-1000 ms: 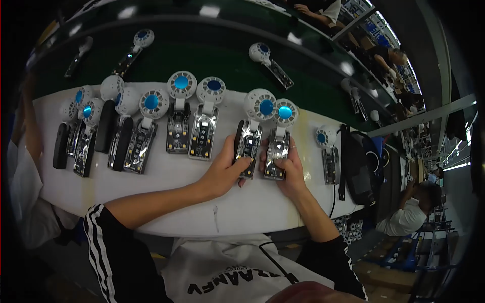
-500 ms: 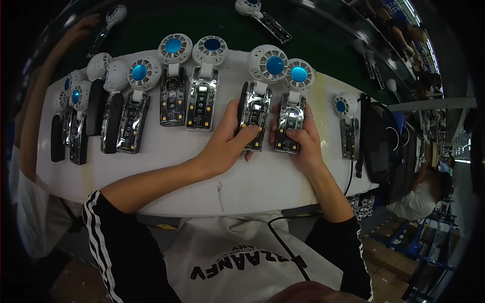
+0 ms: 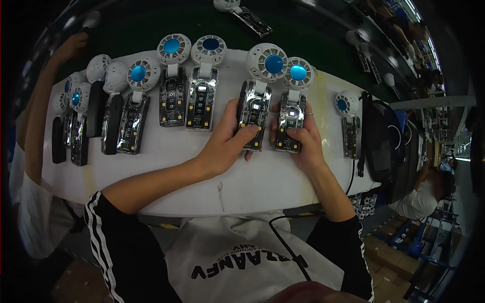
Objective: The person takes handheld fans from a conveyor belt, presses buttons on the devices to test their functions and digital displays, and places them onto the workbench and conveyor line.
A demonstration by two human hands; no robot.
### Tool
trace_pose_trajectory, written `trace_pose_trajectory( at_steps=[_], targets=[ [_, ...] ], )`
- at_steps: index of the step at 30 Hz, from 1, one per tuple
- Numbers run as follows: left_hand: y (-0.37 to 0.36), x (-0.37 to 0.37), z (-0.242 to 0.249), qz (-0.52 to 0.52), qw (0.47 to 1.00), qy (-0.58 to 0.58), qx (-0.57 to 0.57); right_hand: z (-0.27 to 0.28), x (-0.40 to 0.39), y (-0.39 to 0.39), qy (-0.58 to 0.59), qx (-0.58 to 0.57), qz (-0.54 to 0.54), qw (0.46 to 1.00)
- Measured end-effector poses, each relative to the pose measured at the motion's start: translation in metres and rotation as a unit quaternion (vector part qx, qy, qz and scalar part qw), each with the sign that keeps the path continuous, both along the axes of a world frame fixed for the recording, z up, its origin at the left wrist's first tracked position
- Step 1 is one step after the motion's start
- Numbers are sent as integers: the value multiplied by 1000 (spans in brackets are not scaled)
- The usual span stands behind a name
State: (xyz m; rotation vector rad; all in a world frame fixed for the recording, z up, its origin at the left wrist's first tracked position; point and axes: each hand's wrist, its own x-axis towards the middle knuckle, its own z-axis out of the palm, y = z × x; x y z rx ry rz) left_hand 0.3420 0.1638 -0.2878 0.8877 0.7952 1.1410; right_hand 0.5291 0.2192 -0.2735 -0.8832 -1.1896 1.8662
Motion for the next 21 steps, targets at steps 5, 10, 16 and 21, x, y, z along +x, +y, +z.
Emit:
trace_pose_trajectory(
  at_steps=[5,10,16,21],
  targets=[
    [0,-1,3,-6,1000,4,-6,0,2,2,37,-21,16,999],
    [0,-3,2,-14,1000,-11,3,0,2,2,33,-16,15,999],
    [1,-3,2,-16,1000,-16,4,-2,4,2,24,-12,29,999],
    [1,-2,0,-16,1000,-20,6,-3,4,1,36,-7,23,999]
  ],
)
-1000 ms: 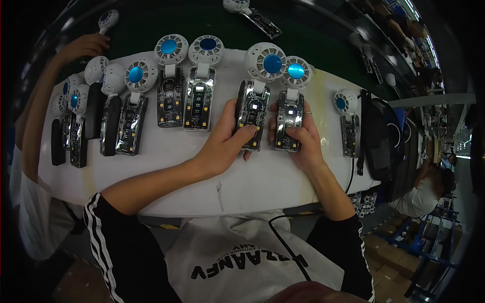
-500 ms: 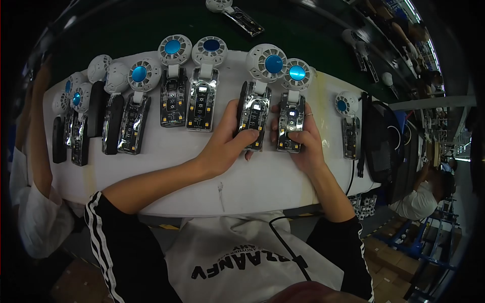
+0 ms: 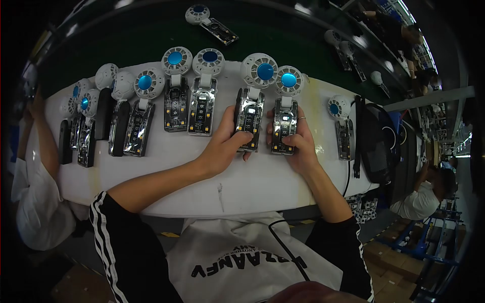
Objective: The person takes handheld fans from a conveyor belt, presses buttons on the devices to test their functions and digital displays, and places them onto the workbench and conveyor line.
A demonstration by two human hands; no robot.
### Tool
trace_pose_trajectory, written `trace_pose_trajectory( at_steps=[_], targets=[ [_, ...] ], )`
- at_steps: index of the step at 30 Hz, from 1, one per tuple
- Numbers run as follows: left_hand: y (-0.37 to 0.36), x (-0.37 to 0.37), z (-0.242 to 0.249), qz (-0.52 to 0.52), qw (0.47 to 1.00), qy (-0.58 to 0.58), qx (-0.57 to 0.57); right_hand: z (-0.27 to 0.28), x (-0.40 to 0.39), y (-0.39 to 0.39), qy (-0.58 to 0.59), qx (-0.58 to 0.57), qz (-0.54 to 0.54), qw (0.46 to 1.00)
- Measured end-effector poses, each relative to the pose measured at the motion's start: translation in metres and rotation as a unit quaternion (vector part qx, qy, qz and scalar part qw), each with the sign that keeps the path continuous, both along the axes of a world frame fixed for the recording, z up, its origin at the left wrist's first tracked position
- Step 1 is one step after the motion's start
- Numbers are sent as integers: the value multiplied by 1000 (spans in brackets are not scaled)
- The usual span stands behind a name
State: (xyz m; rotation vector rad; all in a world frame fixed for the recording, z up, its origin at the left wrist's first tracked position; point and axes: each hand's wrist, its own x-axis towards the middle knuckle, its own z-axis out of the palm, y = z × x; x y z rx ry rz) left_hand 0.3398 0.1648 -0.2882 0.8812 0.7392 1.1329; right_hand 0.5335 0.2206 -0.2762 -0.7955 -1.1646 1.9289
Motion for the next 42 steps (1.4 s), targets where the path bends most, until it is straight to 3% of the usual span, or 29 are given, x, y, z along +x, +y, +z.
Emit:
trace_pose_trajectory(
  at_steps=[8,10,11,13,14,15,17,18,19,20,21,22,23,25,28,30,31,32,33,34,35,36,38,40,42],
  targets=[
    [-6,-1,14,34,996,56,53,13,0,-6,2,69,-32,997],
    [-5,-4,27,48,975,120,182,29,1,-7,4,85,-40,996],
    [-6,0,38,102,963,127,216,38,0,-8,2,93,-51,994],
    [-1,-1,73,94,971,84,201,68,-5,-6,-2,99,-56,994],
    [-5,-2,89,105,959,138,223,79,-7,-4,-19,89,-54,994],
    [-9,-4,106,117,944,192,243,90,-12,-3,56,34,-48,997],
    [-13,-8,137,27,991,-8,128,108,-8,8,210,-151,110,960],
    [-17,-19,155,57,988,-66,126,122,-11,1,108,-58,75,990],
    [-24,-38,170,86,981,-124,121,137,-7,-7,112,-55,72,990],
    [-42,-66,183,144,935,71,316,153,-2,-14,49,150,28,987],
    [-61,-94,197,259,813,239,463,171,5,-23,-16,344,-16,939],
    [-68,-112,201,244,792,242,505,202,24,-29,192,176,62,964],
    [-76,-130,206,227,769,244,545,220,36,-31,251,206,68,943],
    [-71,-133,199,359,705,305,531,238,53,-22,252,340,6,906],
    [-67,-135,190,546,562,367,501,246,41,16,194,443,-81,871],
    [-8,-127,216,404,748,242,467,228,1,62,31,553,-152,818],
    [21,-123,229,345,819,173,424,215,-24,85,-15,547,-162,821],
    [60,-106,209,350,850,154,363,200,-57,100,-3,353,-131,926],
    [92,-99,194,294,905,164,262,177,-83,120,-61,275,-132,950],
    [132,-100,172,254,917,227,208,155,-101,140,-136,257,-104,951],
    [160,-99,152,210,948,208,115,130,-114,158,-121,218,-84,965],
    [191,-106,129,176,960,217,33,112,-125,168,-119,142,-74,980],
    [251,-129,68,288,864,407,67,65,-137,195,-126,116,-102,980],
    [254,-137,52,274,862,426,-22,47,-140,189,-342,224,-208,889],
    [245,-150,52,278,764,581,-43,34,-130,202,-384,244,-199,868]
  ],
)
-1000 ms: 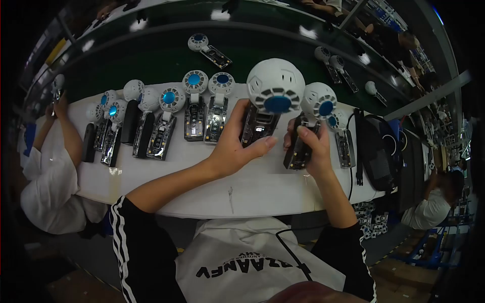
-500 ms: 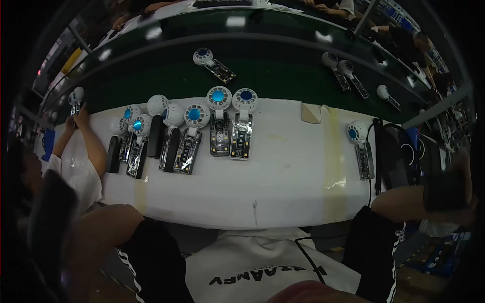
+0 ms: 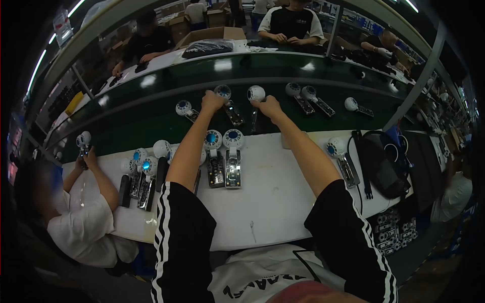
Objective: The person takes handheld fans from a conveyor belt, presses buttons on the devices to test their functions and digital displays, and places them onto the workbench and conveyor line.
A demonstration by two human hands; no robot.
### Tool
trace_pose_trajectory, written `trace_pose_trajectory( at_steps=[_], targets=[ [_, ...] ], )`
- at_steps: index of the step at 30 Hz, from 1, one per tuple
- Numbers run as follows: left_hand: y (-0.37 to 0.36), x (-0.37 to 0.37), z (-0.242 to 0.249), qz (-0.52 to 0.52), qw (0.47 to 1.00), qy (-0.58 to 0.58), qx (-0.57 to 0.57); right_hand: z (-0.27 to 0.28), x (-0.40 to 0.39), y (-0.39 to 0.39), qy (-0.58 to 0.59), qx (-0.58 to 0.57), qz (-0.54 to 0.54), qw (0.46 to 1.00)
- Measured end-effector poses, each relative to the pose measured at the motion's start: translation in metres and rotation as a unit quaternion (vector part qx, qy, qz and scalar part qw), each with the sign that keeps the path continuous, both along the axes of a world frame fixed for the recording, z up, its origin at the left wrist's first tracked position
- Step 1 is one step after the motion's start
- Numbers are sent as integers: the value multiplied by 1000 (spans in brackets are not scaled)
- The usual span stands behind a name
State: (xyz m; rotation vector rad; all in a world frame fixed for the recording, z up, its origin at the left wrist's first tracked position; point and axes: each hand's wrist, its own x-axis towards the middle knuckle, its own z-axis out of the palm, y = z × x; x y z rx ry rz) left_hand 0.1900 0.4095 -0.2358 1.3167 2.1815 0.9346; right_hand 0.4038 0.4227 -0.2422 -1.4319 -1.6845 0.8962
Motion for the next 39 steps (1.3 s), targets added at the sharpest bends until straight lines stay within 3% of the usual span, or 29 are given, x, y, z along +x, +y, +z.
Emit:
trace_pose_trajectory(
  at_steps=[2,4,6,7,9,12,14,17,18,19,20,21,22,23,25,27,28,30,32,34,39],
  targets=[
    [-26,-13,13,14,989,147,1,-8,17,13,-54,5,4,999],
    [-37,-38,11,65,976,205,10,-8,43,26,-118,137,-25,983],
    [-61,-44,22,130,966,208,-85,-3,70,32,-304,221,-109,921],
    [-61,-59,15,145,967,167,-124,-3,79,30,-304,219,-106,921],
    [-65,-66,5,154,973,120,-123,-2,94,30,-339,67,-166,924],
    [-57,-73,-13,195,973,82,-93,-16,97,28,-392,35,-103,914],
    [-50,-80,-21,228,967,93,-67,-13,92,24,-315,-33,-62,947],
    [-44,-105,-28,253,967,11,-37,-21,95,46,-321,-51,-11,946],
    [-38,-122,-32,169,977,-106,-71,-20,95,44,-319,-53,-8,946],
    [-38,-132,-36,83,966,-222,-105,-17,96,37,-190,-118,24,974],
    [-45,-126,-33,85,965,-222,-109,-13,98,30,-57,-180,55,980],
    [-57,-108,-19,67,940,-333,-37,-9,97,18,-58,-184,56,980],
    [-69,-87,-2,48,897,-438,35,-6,94,1,46,-170,72,982],
    [-89,-55,21,48,903,-421,76,-1,92,-16,149,-156,87,973],
    [-122,-9,53,53,908,-402,111,19,91,-50,180,-212,91,956],
    [-141,13,65,-49,849,-519,82,35,94,-78,216,-273,89,933],
    [-151,26,68,-47,851,-518,70,42,98,-89,237,-293,105,920],
    [-174,56,65,-102,817,-564,68,35,105,-111,263,-326,105,902],
    [-193,91,62,-119,803,-580,67,26,103,-127,321,-254,131,903],
    [-200,109,42,-152,748,-643,66,14,108,-143,353,-275,136,884],
    [-215,156,-8,-178,782,-591,87,-27,116,-173,467,-301,120,823]
  ],
)
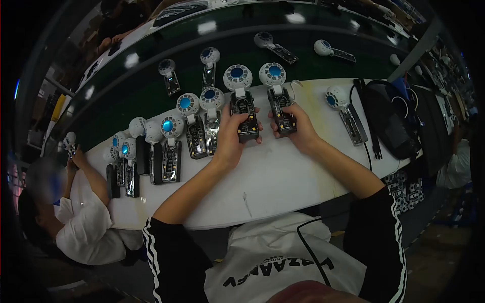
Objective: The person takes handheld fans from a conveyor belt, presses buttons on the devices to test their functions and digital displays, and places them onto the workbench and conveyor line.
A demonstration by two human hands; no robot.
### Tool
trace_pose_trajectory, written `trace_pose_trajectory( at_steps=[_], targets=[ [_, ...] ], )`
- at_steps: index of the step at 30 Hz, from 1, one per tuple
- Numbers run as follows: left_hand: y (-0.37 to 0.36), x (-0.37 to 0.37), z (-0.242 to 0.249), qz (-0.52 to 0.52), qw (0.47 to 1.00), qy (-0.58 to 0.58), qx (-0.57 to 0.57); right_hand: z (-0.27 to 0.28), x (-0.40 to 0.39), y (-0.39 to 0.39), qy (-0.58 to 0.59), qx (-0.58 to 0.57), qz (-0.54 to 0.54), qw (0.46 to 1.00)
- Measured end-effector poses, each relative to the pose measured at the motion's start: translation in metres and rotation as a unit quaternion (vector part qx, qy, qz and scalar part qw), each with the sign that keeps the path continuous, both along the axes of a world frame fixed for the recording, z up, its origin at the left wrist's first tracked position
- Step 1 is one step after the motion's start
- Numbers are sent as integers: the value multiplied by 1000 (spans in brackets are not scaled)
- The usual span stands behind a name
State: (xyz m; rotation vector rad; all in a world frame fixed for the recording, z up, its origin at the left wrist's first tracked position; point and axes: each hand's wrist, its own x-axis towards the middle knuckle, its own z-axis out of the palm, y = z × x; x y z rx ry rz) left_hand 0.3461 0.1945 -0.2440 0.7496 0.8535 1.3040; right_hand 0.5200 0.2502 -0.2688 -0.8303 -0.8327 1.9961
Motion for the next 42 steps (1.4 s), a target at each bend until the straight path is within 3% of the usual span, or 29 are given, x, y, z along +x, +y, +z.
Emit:
trace_pose_trajectory(
  at_steps=[6,13,19,26,29,42],
  targets=[
    [0,9,-41,26,995,90,42,-16,0,-5,-47,127,-6,991],
    [-1,3,-44,-9,994,92,59,-14,0,-9,-85,119,-12,989],
    [-3,1,-51,13,972,201,120,-16,1,-8,-63,142,12,988],
    [-3,1,-47,-8,991,115,75,-16,3,-10,-86,142,19,986],
    [-2,2,-49,0,984,151,94,-17,5,-9,-83,143,20,986],
    [-3,4,-45,-15,992,102,74,-18,4,-9,-91,142,13,985]
  ],
)
